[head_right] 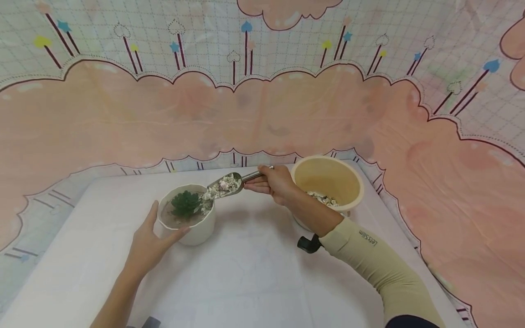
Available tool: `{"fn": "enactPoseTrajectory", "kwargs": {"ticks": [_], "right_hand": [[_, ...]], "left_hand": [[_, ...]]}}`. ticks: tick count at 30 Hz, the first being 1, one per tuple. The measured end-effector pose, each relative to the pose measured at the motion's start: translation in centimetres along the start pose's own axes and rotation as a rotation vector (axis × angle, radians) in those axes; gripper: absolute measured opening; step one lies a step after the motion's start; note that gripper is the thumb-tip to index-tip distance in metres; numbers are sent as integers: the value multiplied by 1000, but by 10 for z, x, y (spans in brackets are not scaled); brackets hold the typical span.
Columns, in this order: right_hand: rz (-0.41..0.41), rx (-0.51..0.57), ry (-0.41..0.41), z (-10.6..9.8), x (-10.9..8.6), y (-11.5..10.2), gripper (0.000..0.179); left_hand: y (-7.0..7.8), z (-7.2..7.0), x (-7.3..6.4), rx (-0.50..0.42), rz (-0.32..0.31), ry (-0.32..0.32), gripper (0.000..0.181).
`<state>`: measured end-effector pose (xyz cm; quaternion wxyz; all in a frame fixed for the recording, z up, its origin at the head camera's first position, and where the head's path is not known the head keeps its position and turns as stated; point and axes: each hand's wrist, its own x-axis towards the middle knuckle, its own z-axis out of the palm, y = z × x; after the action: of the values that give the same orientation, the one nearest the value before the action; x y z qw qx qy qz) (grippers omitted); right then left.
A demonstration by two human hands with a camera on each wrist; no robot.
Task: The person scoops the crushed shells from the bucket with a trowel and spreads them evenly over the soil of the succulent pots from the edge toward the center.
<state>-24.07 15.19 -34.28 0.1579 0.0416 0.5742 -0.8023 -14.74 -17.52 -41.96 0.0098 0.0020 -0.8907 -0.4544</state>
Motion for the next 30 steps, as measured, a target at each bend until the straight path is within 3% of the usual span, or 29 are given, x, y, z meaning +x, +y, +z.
{"fn": "enactPoseTrajectory", "kwargs": {"ticks": [13, 20, 30], "right_hand": [[15, 0, 25, -1, 5, -1, 34], [16, -3, 29, 0, 6, -1, 39], [3, -15, 15, -2, 6, -3, 36]], "left_hand": [[16, 11, 3, -29, -7, 38, 132], [7, 11, 8, -14, 27, 85, 128], [3, 5, 11, -30, 45, 32, 131]]}}
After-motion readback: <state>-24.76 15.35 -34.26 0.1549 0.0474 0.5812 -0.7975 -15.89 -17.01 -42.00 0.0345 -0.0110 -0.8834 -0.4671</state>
